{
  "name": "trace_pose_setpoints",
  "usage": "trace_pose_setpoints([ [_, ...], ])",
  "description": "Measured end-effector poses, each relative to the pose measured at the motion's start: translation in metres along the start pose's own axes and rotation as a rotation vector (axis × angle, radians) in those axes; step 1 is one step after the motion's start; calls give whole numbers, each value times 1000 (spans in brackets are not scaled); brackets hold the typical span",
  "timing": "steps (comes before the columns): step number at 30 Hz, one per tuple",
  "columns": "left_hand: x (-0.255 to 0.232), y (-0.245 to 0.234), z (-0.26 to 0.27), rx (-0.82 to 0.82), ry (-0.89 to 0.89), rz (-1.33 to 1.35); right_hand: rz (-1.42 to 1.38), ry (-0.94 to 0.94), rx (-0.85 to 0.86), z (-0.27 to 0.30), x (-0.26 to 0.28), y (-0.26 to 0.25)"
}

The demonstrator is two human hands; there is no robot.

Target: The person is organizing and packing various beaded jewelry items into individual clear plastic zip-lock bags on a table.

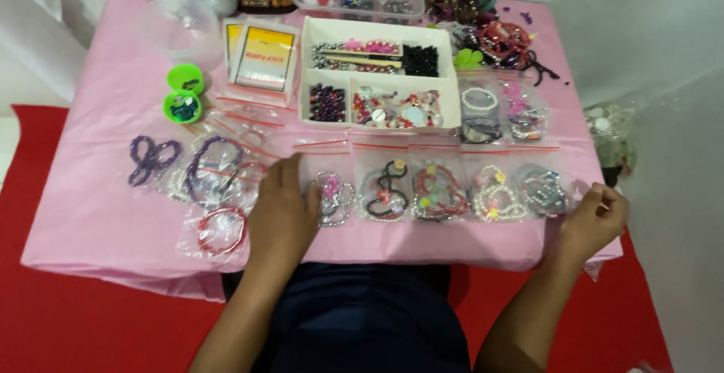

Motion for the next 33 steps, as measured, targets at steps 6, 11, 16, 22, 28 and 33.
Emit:
trace_pose_setpoints([
  [6, 2, 6, -1, 4, 36, -41, 7, -30, 33, 2, 3, -1],
  [11, -2, -4, 8, -70, 126, 6, -8, -4, 35, 3, 0, 0],
  [16, -2, -18, 28, 134, 294, -8, 13, -26, 38, 0, -9, 2],
  [22, -5, -17, 27, -29, 393, 80, 4, -40, 48, 1, -4, 2],
  [28, -5, -18, 28, -89, 381, 69, -33, -40, 44, 3, 0, 2],
  [33, -5, -17, 27, -88, 418, -59, -10, -41, 51, 2, -7, 2],
])
Point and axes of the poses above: each hand's wrist, its own z-axis away from the middle knuckle, its own y-axis out of the palm, x = y × z, the point moved 3 cm from there along -z, towards the middle knuckle, and after that the axes turned 7 degrees about -x, right-handed, at the moved point
